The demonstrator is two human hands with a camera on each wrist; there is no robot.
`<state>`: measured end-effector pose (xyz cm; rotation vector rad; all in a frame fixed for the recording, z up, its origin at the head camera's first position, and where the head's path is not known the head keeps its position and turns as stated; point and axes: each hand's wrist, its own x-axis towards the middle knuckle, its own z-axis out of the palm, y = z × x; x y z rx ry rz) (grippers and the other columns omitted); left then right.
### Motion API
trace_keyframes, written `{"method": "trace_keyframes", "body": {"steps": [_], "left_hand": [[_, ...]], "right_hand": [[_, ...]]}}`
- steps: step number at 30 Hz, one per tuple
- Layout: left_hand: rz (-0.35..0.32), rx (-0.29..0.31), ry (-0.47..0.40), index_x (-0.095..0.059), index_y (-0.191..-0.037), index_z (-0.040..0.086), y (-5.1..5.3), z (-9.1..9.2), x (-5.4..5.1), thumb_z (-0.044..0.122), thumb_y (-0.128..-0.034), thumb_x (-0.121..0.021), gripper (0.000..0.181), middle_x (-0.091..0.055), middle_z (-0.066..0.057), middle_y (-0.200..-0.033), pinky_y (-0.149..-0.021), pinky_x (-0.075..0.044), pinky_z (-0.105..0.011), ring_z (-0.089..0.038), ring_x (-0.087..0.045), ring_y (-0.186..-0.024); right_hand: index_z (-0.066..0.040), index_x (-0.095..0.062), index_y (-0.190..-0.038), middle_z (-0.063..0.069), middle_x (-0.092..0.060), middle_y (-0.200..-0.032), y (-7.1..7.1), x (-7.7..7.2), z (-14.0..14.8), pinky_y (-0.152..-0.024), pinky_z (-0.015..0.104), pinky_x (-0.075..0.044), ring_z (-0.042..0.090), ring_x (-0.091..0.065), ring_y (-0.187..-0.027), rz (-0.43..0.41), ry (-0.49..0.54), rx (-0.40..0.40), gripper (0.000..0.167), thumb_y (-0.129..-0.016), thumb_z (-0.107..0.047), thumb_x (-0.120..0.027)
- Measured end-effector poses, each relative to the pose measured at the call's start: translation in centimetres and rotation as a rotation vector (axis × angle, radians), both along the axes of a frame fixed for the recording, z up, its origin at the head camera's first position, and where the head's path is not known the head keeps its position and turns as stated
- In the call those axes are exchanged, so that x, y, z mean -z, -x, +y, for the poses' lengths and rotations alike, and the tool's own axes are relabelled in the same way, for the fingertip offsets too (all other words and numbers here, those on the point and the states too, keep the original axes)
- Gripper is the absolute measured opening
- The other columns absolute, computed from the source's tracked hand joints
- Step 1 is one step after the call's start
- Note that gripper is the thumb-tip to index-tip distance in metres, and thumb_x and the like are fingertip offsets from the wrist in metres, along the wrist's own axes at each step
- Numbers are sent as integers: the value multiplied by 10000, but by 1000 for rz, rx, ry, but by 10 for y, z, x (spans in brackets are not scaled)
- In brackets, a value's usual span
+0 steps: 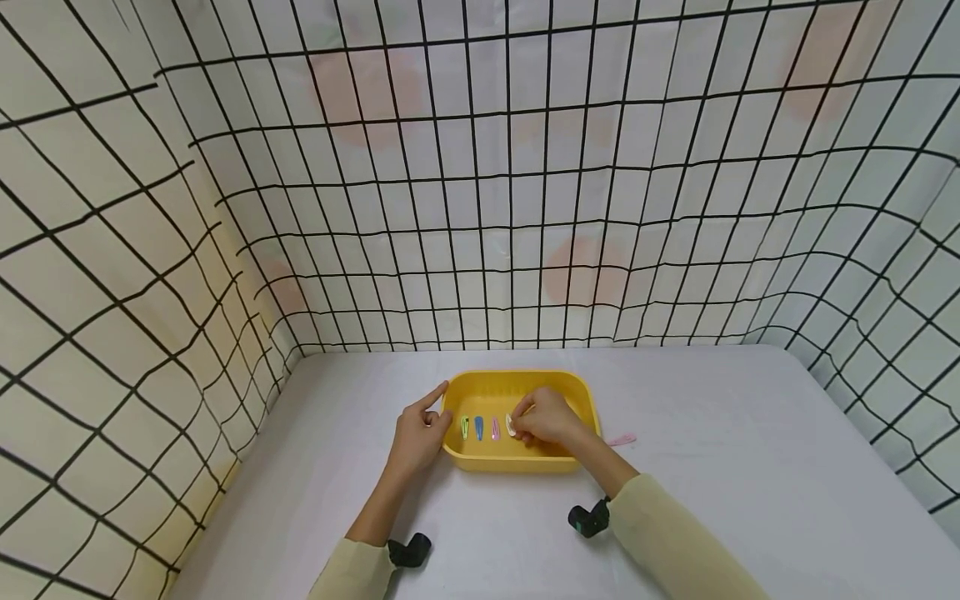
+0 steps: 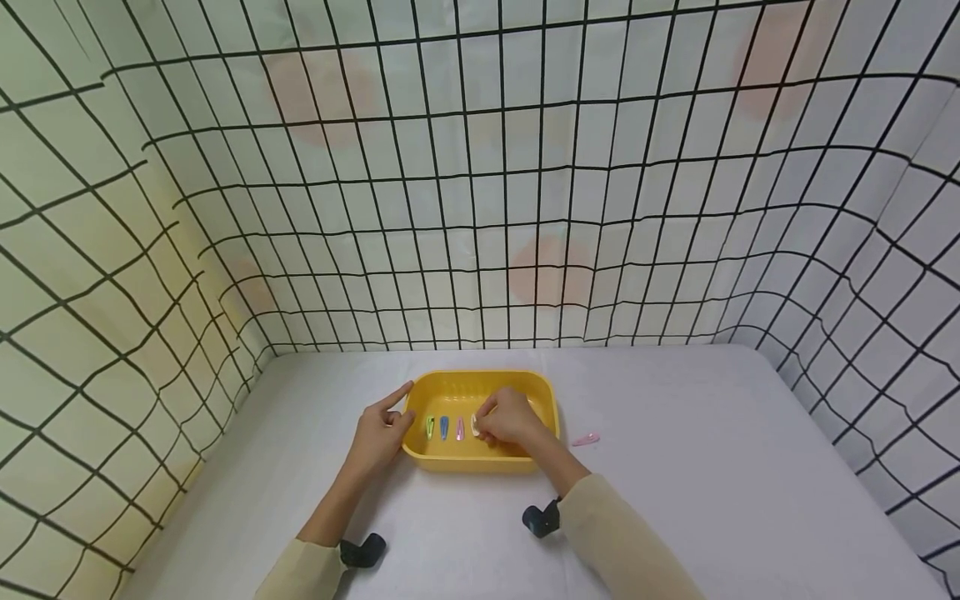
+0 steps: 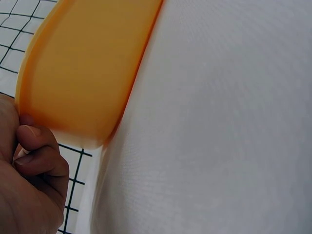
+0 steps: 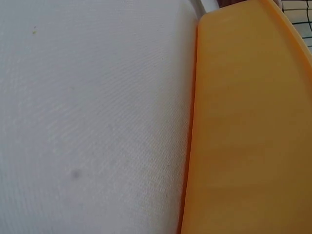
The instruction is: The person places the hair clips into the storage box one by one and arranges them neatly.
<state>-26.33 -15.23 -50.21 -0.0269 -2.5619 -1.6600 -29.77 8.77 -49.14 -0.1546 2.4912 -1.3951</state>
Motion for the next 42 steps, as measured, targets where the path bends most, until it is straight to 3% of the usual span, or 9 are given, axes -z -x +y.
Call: {"method": "trace_keyframes", "body": {"steps": [15, 27, 38, 42], "left_hand": [[-5, -10, 6, -545, -1511, 222, 2, 0, 2, 157, -981, -630, 541, -422, 34, -531, -421, -349, -191, -113, -371, -436], [10, -4, 10, -551, -1505, 230, 1, -1, 2, 164, -973, -627, 542, -418, 35, -517, -419, -345, -195, -119, -368, -430], [1, -29, 22, -566, -1494, 233, 1, 1, 1, 181, -965, -640, 536, -401, 37, -508, -418, -315, -186, -112, -336, -430], [3, -33, 24, -570, -1491, 238, 1, 0, 2, 184, -967, -634, 530, -398, 38, -510, -416, -319, -192, -112, -341, -428]], "right_hand": [[-44, -727, -810, 53, -713, -676, -3, 2, -2, -526, 231, -549, 143, -644, -520, -12, -51, -5, 105, -882, -101, -778], [-39, -714, -814, 70, -708, -698, -4, -1, -1, -539, 236, -556, 155, -637, -535, -31, -32, -2, 94, -885, -84, -757], [-61, -746, -986, 72, -701, -753, -2, -5, 6, -575, 253, -504, 202, -615, -639, 1, -9, 50, 157, -882, -172, -790], [-64, -744, -1038, 66, -740, -840, -3, -11, 10, -630, 280, -544, 224, -639, -700, 9, 11, 68, 215, -884, -201, -804]]}}
